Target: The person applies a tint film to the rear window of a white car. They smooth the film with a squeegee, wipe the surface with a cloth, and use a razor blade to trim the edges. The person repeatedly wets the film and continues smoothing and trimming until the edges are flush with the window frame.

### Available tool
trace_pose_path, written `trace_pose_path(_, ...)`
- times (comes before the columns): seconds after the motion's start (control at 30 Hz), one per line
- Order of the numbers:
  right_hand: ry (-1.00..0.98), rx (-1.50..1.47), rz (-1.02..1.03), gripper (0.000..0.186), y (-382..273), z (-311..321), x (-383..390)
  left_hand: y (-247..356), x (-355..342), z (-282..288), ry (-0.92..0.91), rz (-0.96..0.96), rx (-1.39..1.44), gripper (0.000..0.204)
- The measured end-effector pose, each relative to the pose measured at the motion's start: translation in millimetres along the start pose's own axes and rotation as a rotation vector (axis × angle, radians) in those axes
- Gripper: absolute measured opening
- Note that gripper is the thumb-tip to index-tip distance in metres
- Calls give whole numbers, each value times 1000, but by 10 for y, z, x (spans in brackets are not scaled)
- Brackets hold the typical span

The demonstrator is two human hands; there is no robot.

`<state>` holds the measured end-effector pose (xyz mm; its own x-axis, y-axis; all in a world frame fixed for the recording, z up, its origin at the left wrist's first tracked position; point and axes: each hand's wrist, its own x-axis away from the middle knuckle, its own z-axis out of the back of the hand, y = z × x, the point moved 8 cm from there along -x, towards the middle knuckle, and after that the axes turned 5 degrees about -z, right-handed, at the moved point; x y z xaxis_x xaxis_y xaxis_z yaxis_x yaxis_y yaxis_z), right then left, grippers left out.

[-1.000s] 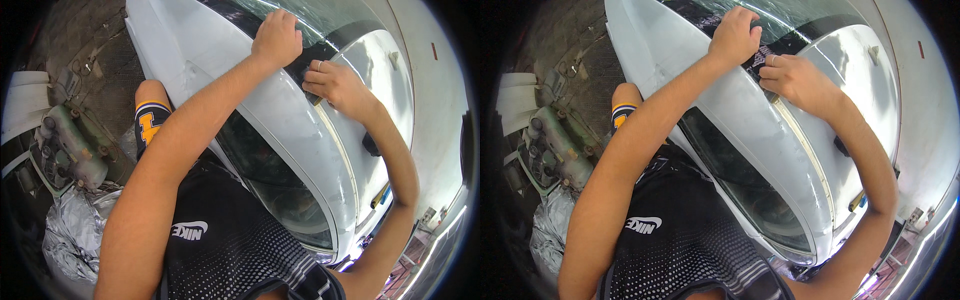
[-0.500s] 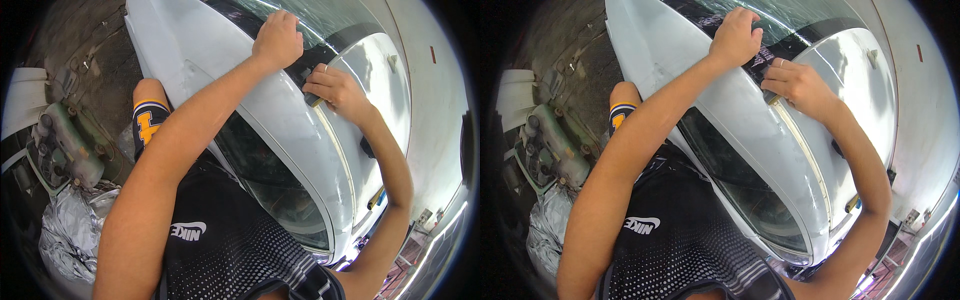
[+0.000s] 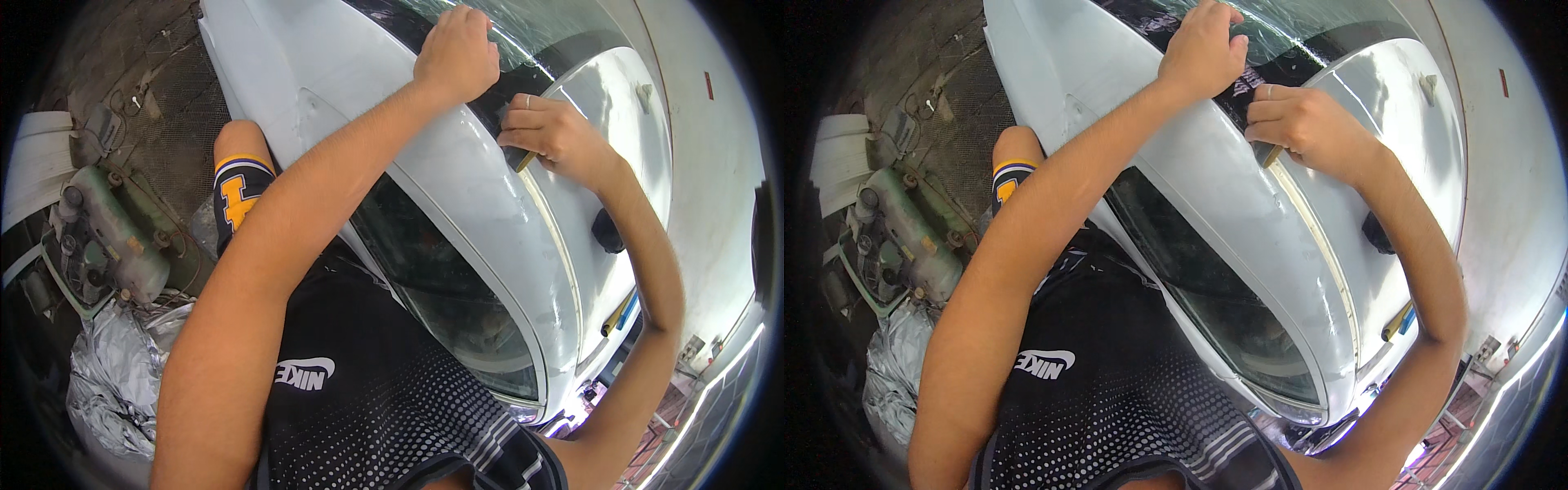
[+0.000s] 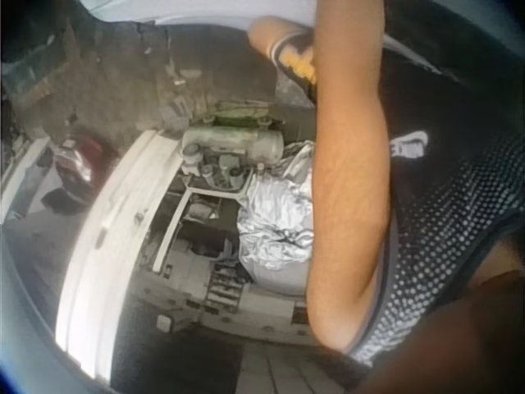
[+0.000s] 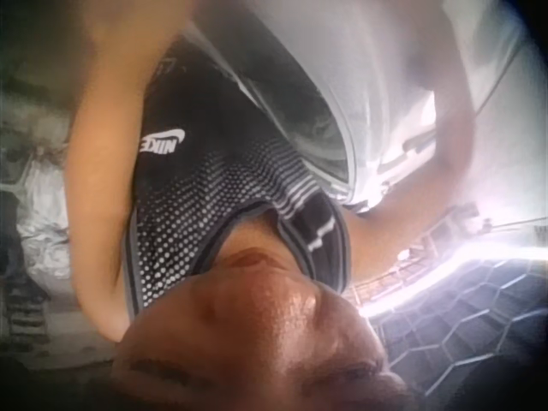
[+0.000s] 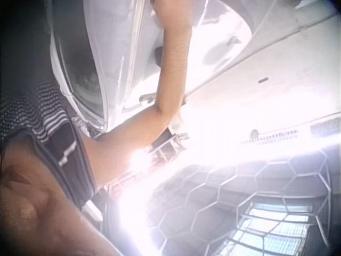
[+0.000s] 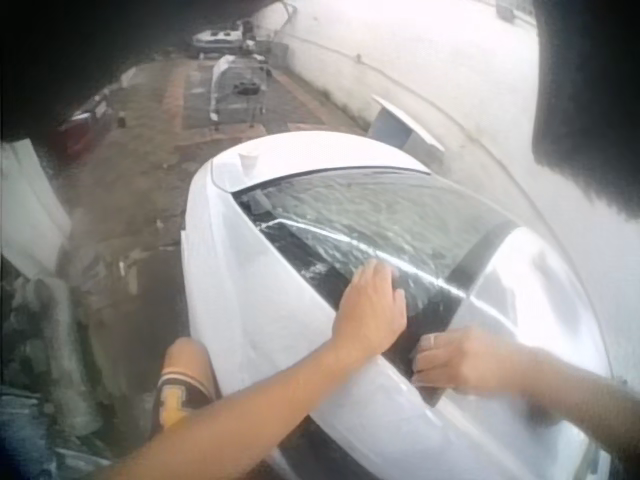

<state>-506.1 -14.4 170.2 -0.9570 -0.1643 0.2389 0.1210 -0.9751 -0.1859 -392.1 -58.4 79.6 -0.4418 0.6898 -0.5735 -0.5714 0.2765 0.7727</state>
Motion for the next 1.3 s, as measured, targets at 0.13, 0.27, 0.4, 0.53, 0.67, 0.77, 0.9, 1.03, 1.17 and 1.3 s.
trace_pose_path(0.13,-73,106,26,25,-44,43,-41,14,2,15,15,2,-2,24)
trace_pose_path(0.27,-34,28,3,24,-21,21,-12,16,-18,29,-3,33,21,23)
trace_pose_path(0.4,-25,15,-101,28,210,84,44,6,9,4,12,20,12,23)
trace_pose_path(0.53,-20,62,-126,33,179,74,37,-10,-10,-6,17,5,-16,23)
trace_pose_path(0.67,-73,83,-230,31,216,39,109,13,-12,-6,2,13,4,23)
trace_pose_path(0.77,-83,54,-169,32,137,53,72,-13,-5,12,4,24,-22,23)
trace_pose_path(0.9,26,30,-101,32,58,3,90,17,-7,10,4,22,5,25)
trace_pose_path(1.03,-3,60,-58,31,100,39,79,11,1,17,1,18,-9,24)
trace_pose_path(1.17,-36,5,-43,30,164,44,82,2,-12,10,-19,57,9,24)
trace_pose_path(1.3,28,9,19,30,-15,37,50,2,-17,32,-9,40,32,24)
